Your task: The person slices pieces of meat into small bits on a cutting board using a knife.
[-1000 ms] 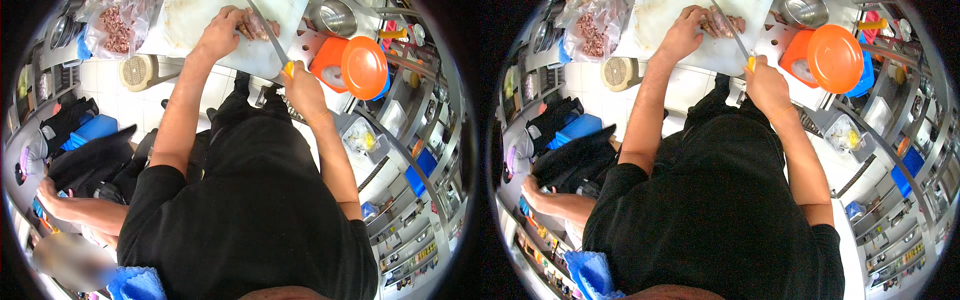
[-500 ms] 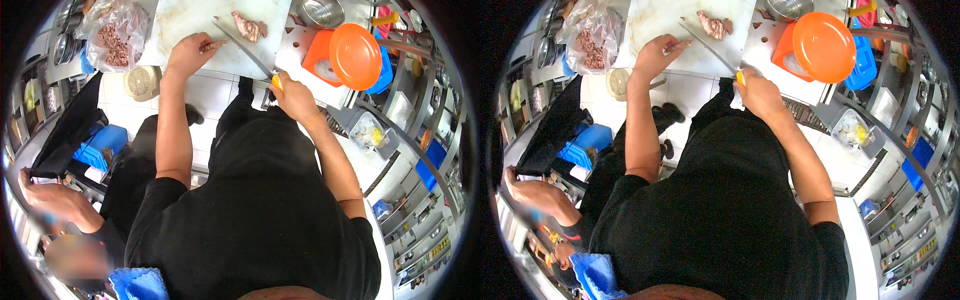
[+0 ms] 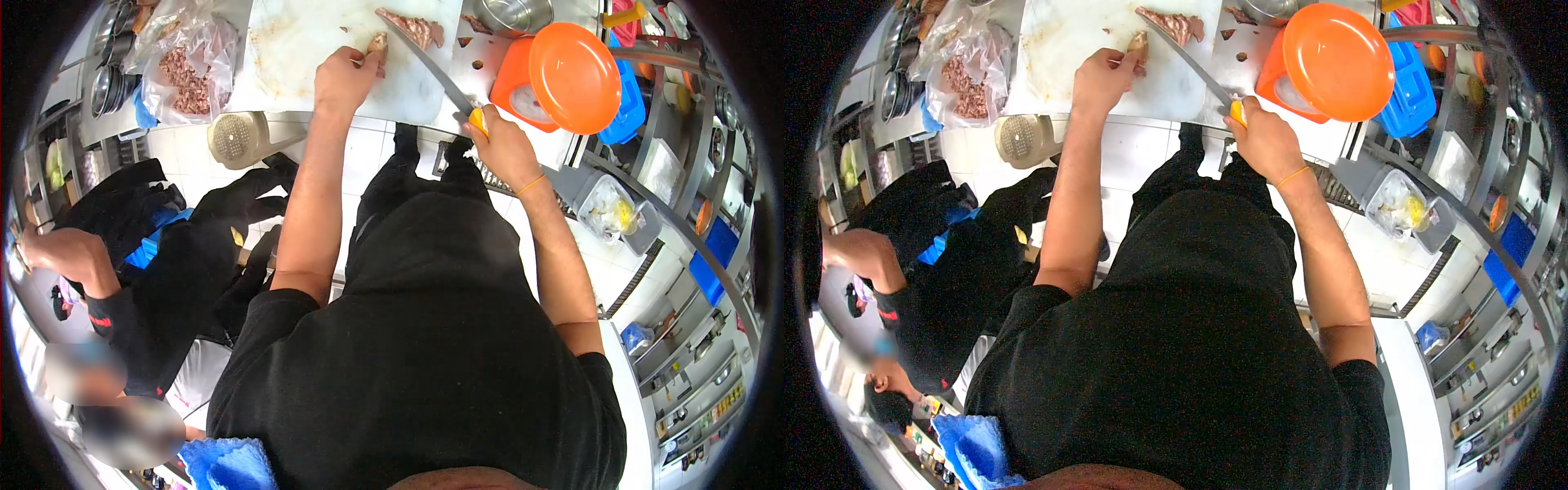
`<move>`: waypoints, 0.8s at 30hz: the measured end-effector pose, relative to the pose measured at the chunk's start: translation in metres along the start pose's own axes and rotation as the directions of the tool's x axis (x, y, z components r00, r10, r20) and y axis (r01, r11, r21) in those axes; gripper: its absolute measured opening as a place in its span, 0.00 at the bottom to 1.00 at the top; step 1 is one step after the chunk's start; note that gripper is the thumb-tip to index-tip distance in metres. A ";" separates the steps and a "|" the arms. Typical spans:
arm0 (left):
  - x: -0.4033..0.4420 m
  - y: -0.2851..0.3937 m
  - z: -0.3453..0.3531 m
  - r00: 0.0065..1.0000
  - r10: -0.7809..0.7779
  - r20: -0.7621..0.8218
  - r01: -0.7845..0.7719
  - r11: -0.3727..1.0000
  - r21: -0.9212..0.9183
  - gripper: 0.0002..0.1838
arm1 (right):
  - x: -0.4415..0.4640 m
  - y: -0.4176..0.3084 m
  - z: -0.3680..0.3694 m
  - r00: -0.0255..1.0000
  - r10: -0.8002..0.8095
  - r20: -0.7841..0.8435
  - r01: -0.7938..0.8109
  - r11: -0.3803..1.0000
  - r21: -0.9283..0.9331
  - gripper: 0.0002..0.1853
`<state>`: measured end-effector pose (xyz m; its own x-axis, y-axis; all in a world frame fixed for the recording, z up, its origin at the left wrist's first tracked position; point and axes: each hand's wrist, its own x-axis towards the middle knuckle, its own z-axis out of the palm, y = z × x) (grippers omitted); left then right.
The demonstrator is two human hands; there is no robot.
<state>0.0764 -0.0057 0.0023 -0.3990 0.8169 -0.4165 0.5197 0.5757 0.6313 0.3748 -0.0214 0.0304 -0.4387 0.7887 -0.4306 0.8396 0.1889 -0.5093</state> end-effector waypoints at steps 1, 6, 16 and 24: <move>-0.001 0.000 -0.004 1.000 0.011 -0.025 -0.010 0.999 0.038 0.17 | 0.000 -0.002 0.001 1.000 -0.001 -0.002 0.001 1.000 0.001 0.21; 0.011 -0.018 0.001 0.999 0.024 0.039 -0.012 0.960 -0.278 0.19 | -0.003 -0.017 0.009 0.999 -0.003 -0.036 0.002 1.000 -0.026 0.21; -0.004 -0.015 0.014 0.999 0.045 -0.012 -0.047 0.980 -0.191 0.17 | -0.003 -0.033 -0.001 0.999 0.012 -0.030 -0.016 0.992 -0.126 0.19; 0.008 -0.012 0.012 0.891 0.420 -0.170 -0.419 0.907 0.044 0.14 | -0.021 -0.054 -0.026 1.000 -0.012 -0.029 0.006 0.980 -0.198 0.17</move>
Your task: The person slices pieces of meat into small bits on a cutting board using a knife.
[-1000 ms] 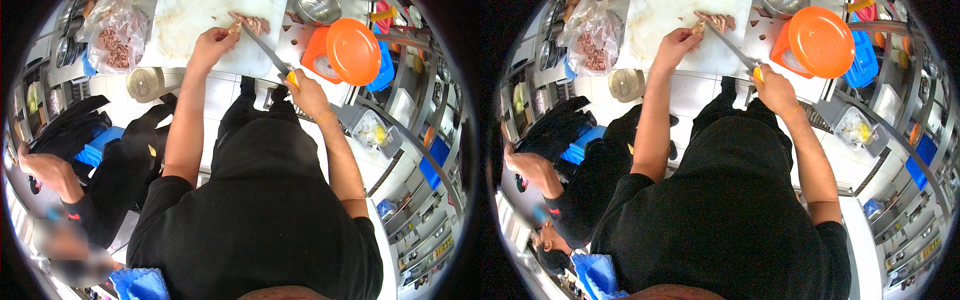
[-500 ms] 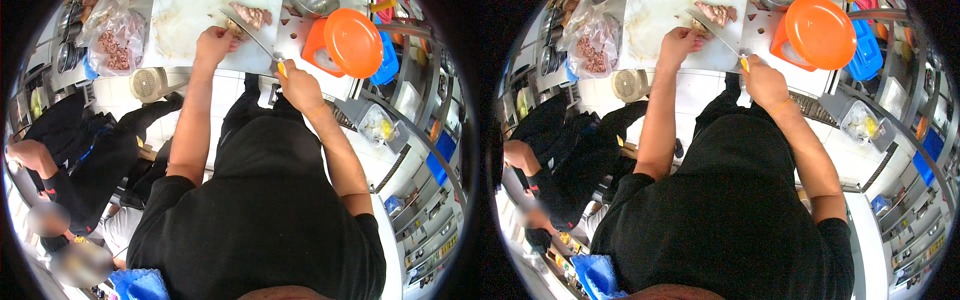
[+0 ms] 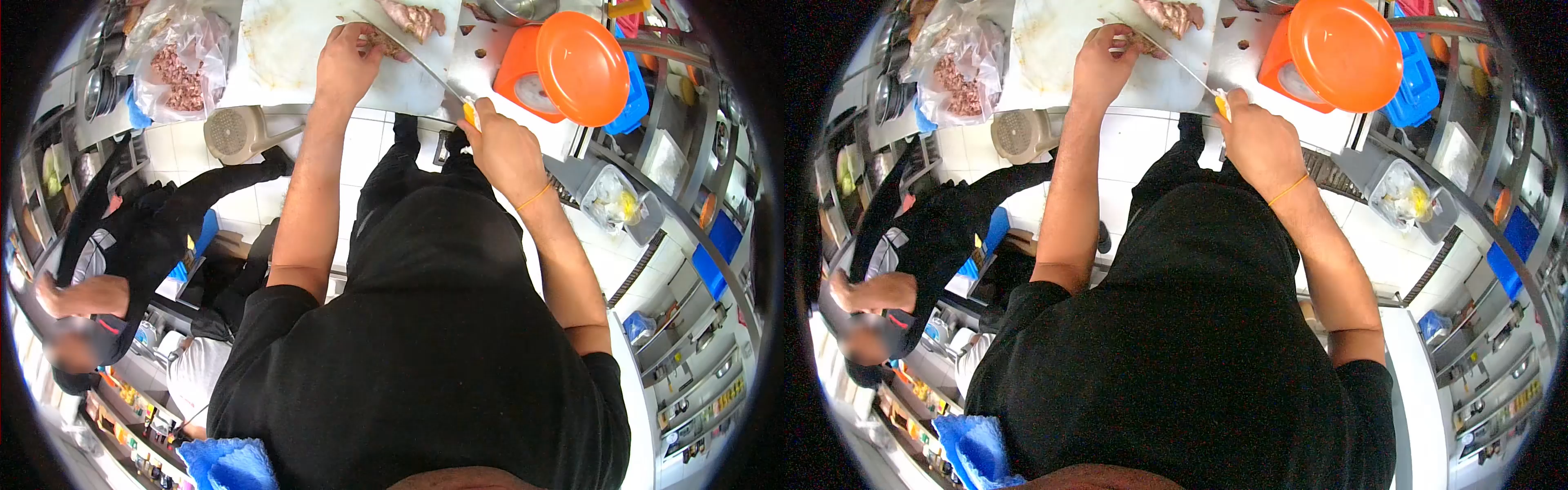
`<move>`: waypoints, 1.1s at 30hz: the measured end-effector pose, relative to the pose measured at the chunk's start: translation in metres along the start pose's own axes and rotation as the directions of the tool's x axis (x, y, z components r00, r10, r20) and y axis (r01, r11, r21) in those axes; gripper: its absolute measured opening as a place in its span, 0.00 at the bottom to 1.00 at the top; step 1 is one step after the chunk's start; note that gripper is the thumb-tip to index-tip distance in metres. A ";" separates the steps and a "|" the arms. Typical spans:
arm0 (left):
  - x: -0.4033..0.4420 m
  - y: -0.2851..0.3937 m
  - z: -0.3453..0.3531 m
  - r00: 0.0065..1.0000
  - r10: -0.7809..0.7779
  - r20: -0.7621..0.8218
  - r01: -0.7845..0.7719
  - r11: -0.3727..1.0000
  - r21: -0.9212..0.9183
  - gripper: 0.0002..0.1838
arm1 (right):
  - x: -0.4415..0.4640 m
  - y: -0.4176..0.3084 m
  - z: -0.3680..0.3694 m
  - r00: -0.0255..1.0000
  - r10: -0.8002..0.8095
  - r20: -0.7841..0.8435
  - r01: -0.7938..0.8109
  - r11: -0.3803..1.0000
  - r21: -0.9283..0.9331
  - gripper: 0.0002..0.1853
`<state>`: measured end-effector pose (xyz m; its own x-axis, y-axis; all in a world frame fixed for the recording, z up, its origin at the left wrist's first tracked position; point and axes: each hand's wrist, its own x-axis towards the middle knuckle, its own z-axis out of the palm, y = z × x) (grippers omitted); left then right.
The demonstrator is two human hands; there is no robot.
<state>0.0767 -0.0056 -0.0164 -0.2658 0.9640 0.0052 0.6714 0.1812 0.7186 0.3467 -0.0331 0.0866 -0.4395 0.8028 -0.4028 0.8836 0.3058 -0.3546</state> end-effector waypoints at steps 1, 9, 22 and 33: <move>0.000 -0.001 0.000 1.000 0.004 0.007 -0.004 1.000 0.009 0.14 | -0.003 -0.002 -0.003 1.000 -0.008 0.000 0.008 1.000 -0.010 0.17; 0.005 -0.009 0.001 0.999 -0.003 0.033 0.001 0.999 0.049 0.14 | -0.014 -0.006 -0.002 0.998 -0.042 -0.057 0.036 0.994 -0.099 0.16; 0.011 -0.002 -0.004 0.998 0.034 0.060 -0.040 0.993 0.107 0.11 | 0.016 -0.004 0.016 0.998 -0.070 0.003 0.070 0.990 -0.121 0.15; 0.014 -0.010 -0.008 0.991 0.057 0.120 -0.068 0.994 0.088 0.15 | 0.080 -0.020 0.039 0.998 -0.061 0.023 0.060 0.996 0.065 0.16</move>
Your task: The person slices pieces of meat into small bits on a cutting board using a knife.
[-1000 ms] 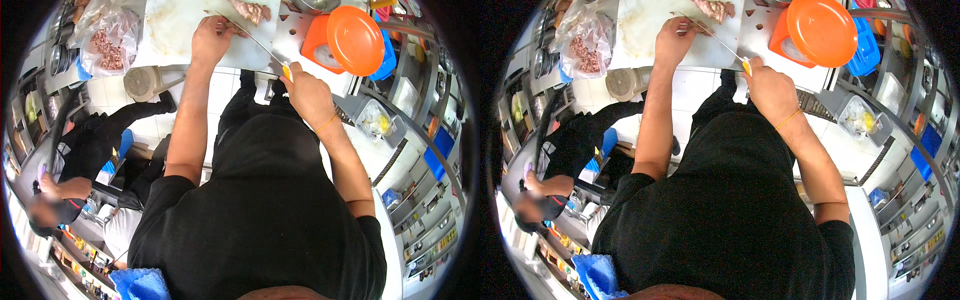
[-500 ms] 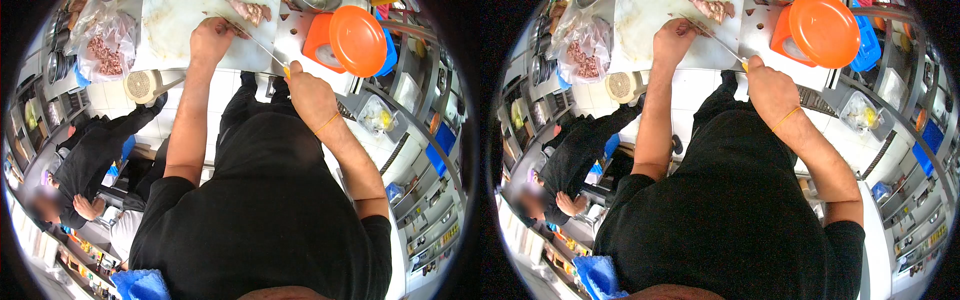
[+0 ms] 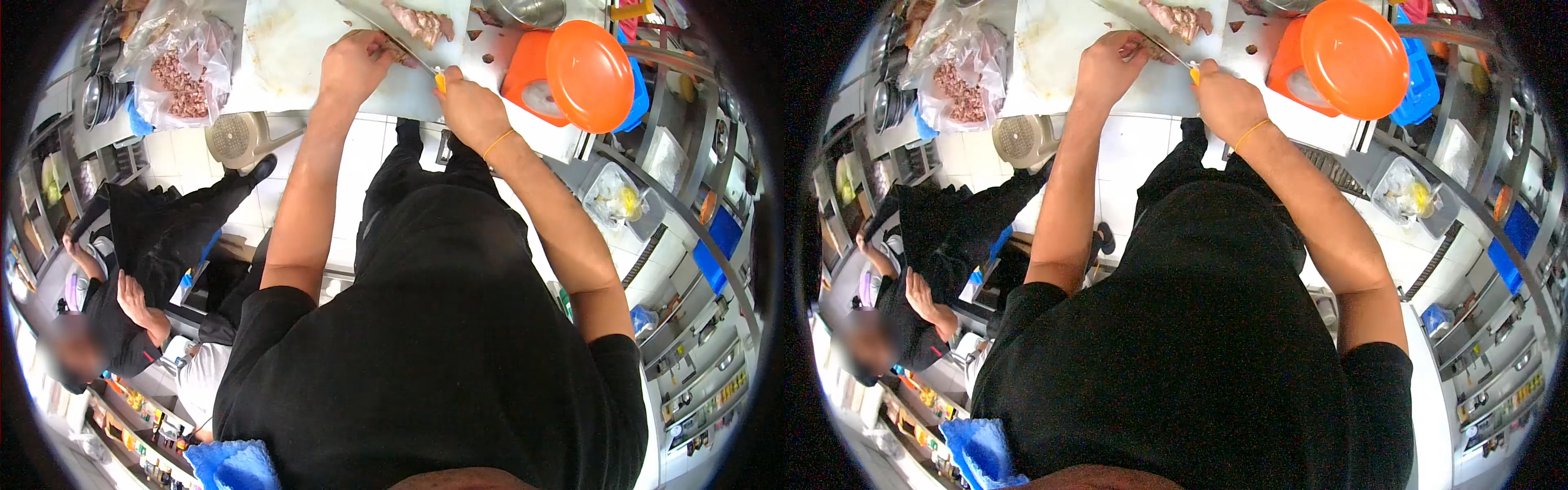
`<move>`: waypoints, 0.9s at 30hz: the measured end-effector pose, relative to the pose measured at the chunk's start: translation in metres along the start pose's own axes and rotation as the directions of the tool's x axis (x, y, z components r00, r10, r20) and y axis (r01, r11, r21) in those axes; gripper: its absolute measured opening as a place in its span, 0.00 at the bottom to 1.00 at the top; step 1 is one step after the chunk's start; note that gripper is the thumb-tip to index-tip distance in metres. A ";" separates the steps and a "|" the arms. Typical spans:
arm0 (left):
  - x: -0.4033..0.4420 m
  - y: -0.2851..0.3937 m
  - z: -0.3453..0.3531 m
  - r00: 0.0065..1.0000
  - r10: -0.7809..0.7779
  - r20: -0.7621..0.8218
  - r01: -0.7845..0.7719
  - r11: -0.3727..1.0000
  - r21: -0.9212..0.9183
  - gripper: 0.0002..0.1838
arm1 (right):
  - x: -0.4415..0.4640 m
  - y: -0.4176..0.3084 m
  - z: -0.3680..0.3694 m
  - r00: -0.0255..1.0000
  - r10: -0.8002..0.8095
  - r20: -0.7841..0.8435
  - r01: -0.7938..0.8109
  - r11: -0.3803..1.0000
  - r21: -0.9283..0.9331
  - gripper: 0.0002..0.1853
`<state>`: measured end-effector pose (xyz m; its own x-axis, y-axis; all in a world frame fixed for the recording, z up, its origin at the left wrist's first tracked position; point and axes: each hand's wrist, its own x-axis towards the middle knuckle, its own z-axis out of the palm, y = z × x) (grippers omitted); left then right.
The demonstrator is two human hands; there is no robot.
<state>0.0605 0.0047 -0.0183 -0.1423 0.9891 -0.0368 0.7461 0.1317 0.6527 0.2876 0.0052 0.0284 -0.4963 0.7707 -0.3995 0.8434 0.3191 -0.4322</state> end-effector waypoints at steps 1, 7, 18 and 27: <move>-0.001 0.002 -0.002 1.000 -0.016 0.018 0.016 1.000 -0.007 0.15 | -0.002 0.000 -0.004 1.000 0.002 0.002 -0.002 1.000 -0.005 0.16; -0.004 -0.004 0.003 0.998 -0.058 -0.024 0.056 0.995 -0.087 0.14 | -0.049 -0.010 -0.042 0.999 0.022 0.036 -0.020 0.998 -0.060 0.17; -0.003 -0.003 0.003 0.998 0.037 -0.053 -0.037 0.999 0.013 0.12 | -0.037 0.003 -0.004 1.000 0.013 0.010 -0.013 0.997 -0.080 0.18; -0.003 -0.003 -0.003 0.999 0.048 -0.007 -0.048 0.999 0.004 0.14 | 0.007 -0.010 -0.004 1.000 -0.001 -0.012 0.001 1.000 0.015 0.18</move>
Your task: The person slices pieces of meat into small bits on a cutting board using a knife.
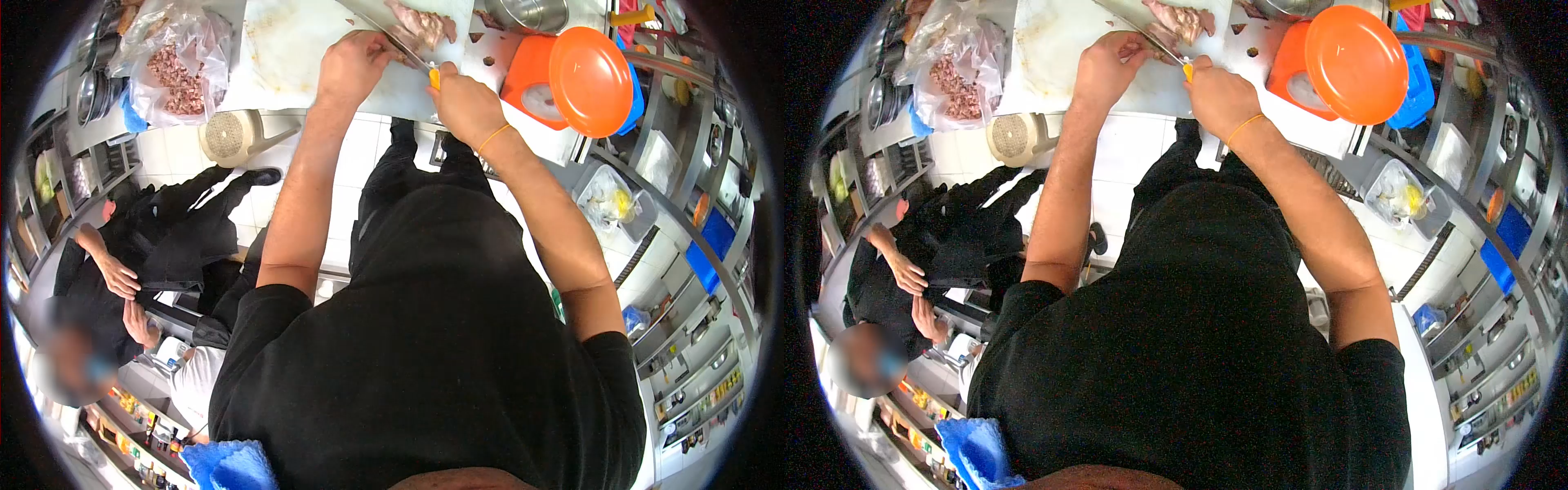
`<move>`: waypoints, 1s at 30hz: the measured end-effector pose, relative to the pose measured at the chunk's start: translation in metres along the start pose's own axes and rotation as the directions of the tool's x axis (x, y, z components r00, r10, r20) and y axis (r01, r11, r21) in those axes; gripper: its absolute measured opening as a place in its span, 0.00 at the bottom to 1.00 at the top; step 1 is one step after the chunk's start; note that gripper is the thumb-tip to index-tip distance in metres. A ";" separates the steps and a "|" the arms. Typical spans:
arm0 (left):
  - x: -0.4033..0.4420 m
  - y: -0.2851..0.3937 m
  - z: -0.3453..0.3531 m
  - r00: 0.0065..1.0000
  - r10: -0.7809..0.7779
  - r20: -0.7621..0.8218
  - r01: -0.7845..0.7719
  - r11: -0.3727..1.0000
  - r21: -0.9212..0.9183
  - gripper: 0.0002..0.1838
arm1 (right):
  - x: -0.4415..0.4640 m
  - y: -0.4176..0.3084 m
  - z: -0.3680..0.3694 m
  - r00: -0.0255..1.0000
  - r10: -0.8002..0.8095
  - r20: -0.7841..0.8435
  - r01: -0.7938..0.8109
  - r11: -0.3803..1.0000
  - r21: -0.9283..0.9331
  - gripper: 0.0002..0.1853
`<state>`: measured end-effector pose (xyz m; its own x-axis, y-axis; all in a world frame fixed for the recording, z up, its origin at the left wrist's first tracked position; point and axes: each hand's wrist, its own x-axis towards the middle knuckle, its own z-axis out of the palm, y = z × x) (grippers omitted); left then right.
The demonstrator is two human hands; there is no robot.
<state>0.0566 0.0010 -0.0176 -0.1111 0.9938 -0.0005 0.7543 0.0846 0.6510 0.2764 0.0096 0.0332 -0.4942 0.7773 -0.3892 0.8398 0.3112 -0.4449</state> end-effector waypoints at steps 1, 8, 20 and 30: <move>-0.001 -0.001 0.000 1.000 -0.010 -0.015 0.009 0.999 -0.048 0.13 | 0.000 -0.001 -0.007 1.000 -0.014 -0.008 0.014 1.000 -0.012 0.19; -0.011 -0.003 0.004 0.995 -0.066 -0.079 0.048 0.976 -0.211 0.10 | -0.049 -0.011 -0.036 0.998 0.023 0.055 -0.019 0.997 -0.077 0.20; -0.008 -0.012 0.012 0.991 0.025 -0.133 -0.038 0.995 -0.090 0.08 | -0.040 -0.005 -0.009 0.993 0.075 0.093 -0.069 0.996 -0.063 0.20; -0.006 -0.007 0.003 0.996 0.030 -0.082 -0.036 0.996 -0.080 0.08 | 0.011 -0.017 0.008 0.992 0.076 0.103 -0.078 0.997 0.016 0.19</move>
<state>0.0543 -0.0056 -0.0246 -0.1414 0.9866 0.0813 0.7039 0.0424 0.7090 0.2551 0.0082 0.0301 -0.4494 0.7380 -0.5033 0.8722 0.2407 -0.4258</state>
